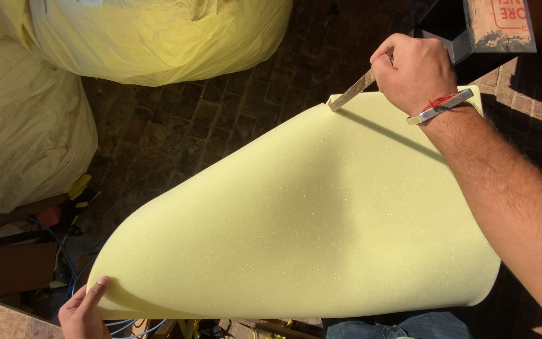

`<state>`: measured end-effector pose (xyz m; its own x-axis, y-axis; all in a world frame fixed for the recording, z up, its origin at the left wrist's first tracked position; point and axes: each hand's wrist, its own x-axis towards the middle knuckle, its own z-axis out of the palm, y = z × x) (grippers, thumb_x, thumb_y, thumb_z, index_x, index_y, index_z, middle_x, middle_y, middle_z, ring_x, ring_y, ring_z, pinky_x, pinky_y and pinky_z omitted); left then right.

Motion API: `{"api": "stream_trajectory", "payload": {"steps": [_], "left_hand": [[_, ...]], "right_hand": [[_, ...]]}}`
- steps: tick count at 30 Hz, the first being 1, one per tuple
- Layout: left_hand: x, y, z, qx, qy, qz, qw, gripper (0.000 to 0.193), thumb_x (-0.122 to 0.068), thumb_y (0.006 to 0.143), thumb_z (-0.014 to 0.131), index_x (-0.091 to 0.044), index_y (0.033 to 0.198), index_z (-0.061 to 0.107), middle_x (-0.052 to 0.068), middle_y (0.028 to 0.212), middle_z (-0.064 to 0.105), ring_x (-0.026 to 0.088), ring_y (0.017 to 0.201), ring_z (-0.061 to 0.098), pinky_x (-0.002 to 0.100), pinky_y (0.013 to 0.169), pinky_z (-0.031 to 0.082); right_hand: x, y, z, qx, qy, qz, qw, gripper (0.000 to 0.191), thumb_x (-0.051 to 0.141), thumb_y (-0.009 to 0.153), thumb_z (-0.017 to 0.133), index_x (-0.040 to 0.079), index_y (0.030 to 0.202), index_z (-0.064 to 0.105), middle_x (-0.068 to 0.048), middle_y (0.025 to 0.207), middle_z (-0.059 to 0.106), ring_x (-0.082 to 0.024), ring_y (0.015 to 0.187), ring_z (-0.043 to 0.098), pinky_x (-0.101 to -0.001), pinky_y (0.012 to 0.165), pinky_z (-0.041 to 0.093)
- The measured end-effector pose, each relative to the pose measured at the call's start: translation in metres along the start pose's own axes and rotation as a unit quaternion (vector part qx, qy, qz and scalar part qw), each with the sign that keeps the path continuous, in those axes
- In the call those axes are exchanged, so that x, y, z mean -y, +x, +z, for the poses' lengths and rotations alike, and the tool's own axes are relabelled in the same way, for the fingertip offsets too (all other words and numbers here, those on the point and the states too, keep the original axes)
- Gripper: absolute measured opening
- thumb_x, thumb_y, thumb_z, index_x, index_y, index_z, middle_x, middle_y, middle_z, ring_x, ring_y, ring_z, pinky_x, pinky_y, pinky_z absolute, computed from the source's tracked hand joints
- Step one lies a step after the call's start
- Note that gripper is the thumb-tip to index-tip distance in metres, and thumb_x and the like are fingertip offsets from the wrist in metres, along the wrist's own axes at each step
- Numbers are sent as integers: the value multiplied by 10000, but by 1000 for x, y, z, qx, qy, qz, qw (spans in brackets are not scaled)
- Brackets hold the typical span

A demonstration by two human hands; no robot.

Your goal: The person stirs dark adhesive in a container with a wooden stick and spreads the glue onto a square wooden board. They then unfold a large yellow foam sheet, cut a piece of foam with a long knife, reapply glue to the board, and press and position the foam sheet over the glued board.

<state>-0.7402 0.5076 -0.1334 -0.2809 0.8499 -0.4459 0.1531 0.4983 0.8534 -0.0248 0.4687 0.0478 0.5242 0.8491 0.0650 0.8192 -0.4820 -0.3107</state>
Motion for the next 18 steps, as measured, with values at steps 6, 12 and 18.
{"api": "stream_trajectory", "payload": {"steps": [6, 12, 18], "left_hand": [[-28, -29, 16, 40, -25, 35, 998, 371, -158, 970, 779, 105, 1221, 706, 155, 1033, 727, 192, 872, 672, 285, 791, 515], [-31, -23, 21, 47, -3, 60, 997, 346, -166, 939, 813, 82, 1165, 729, 106, 1022, 750, 154, 860, 690, 260, 771, 535], [-42, -22, 32, 51, 25, 56, 997, 323, -204, 926, 828, 62, 1094, 753, 102, 961, 746, 145, 790, 676, 267, 719, 532]], "right_hand": [[22, -61, 77, 152, -79, 0, 985, 233, 176, 975, 566, 72, 1004, 773, -118, 722, 734, -244, 623, 689, -413, 662, 588], [-24, -99, 11, 31, 53, 38, 997, 251, 154, 1042, 538, 52, 1105, 758, -104, 724, 716, -201, 581, 668, -385, 552, 566], [9, -140, 82, 140, -24, -27, 989, 204, 160, 970, 594, 68, 950, 774, -94, 685, 720, -219, 590, 673, -374, 629, 582]]}}
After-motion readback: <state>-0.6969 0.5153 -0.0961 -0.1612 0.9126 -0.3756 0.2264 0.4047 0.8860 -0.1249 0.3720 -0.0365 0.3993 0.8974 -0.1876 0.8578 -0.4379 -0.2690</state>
